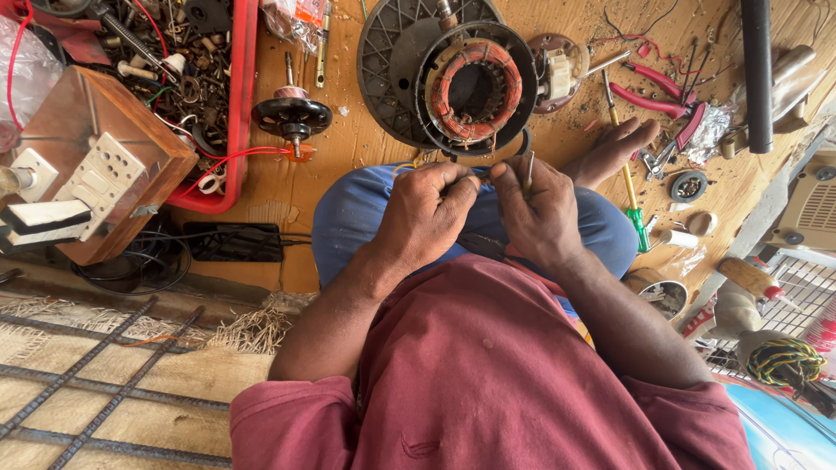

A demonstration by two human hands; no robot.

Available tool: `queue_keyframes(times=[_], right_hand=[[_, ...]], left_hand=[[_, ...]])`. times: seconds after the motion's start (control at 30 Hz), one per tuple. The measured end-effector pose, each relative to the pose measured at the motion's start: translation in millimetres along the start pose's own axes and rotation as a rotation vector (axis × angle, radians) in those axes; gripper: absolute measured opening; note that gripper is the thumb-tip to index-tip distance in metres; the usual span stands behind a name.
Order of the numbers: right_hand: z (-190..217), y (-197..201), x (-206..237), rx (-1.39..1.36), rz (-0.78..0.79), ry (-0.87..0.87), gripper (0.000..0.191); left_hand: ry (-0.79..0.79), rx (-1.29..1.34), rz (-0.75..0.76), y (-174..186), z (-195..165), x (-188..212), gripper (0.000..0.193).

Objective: The person is repairing an electrical motor, likely from a fan, while sitting on the floor. They use pliers to strip wires and a screwdriver to adjust components within the motor's stator.

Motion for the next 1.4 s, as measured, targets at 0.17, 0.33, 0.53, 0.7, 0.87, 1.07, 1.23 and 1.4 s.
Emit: queue_keyframes(times=[0.17,0.33,0.53,0.7,0.87,1.07,1.23,1.4], right_hand=[[-4,-4,4,0.051,-0.050,0.007,0.029],[-26,-9,11,-0.198,-0.090,-0.358,0.035],[-26,-2,10,-0.423,-0.024,-0.437,0.025],[-15,-3,10,-0.283,0.070,-0.356,0.021],[-15,-9,13,-0.241,0.060,-0.329,0.022],[-15,-14,17,-0.146,0.012,-0.163,0.028],[-34,-16,24,-0.325,-0.054,-0.462,0.037],[-26,-9,22,-0.421,-0.013,-0.458,0.026]], left_hand=[[0.054,-0.003,0.050,-2,5,0,0.021],[0.107,0.033,0.090,-5,10,0,0.026],[0.080,0.047,0.085,-2,10,1,0.027],[0.055,0.038,0.080,-2,10,3,0.028],[0.100,0.062,0.111,-6,15,6,0.033],[0.137,0.119,0.142,-9,21,8,0.039],[0.157,0.085,0.124,-9,23,8,0.039],[0.137,0.082,0.111,-8,23,7,0.040]])
Point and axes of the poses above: each hand's wrist, its own x-axis away from the middle knuckle, its own y-axis out of the back of the hand, z = x × y, the point moved 6 cm from there along -x, towards the middle knuckle, and after that the axes turned 6 degrees about y, right-handed, at the moved point
